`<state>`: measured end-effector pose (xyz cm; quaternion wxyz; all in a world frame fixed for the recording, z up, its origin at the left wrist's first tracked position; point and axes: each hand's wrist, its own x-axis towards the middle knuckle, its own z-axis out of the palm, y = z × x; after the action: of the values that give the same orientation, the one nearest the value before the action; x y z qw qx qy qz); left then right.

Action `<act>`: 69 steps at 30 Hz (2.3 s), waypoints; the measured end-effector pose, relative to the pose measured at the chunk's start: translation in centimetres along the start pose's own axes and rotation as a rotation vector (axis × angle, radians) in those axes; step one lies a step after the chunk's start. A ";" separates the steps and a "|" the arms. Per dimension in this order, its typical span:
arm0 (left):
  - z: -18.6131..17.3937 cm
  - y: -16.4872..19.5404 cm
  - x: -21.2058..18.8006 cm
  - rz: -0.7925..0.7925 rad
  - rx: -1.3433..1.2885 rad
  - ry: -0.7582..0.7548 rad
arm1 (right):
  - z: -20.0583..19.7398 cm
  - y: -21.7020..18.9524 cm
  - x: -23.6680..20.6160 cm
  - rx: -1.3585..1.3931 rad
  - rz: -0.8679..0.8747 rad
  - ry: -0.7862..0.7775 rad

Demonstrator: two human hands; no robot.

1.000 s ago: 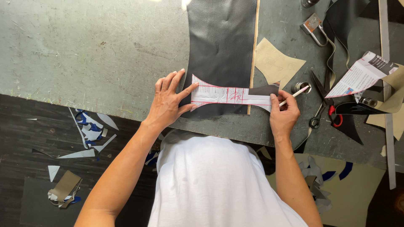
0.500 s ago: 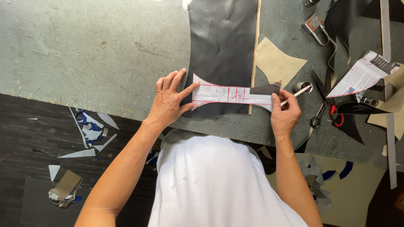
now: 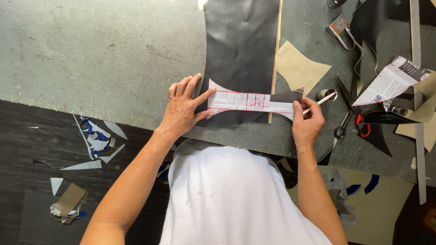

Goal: The person uses shears to cut a black leather sheet along a paper template secured with weights. They adjust the template, cut the leather, mark the cut piece with a white pen, and then position a second template on the remaining leather.

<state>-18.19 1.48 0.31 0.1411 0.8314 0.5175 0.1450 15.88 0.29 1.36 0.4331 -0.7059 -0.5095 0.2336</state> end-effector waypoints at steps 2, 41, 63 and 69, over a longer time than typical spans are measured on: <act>0.0 0.0 0.0 0.003 0.003 -0.001 | 0.0 0.0 0.0 -0.004 -0.001 0.002; 0.0 0.0 0.3 -0.028 -0.029 -0.007 | -4.2 0.1 0.4 -0.258 -0.184 0.177; 0.0 0.3 0.6 -0.042 -0.060 0.022 | 6.9 -7.5 -0.5 -0.065 -0.357 -0.577; -0.2 0.3 0.5 -0.030 -0.065 0.038 | 7.4 -7.2 -1.2 -0.152 -0.397 -0.624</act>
<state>-17.84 1.83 0.68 0.1602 0.8158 0.5274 0.1753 6.00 2.69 3.51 0.2401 -0.5186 -0.7596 0.3105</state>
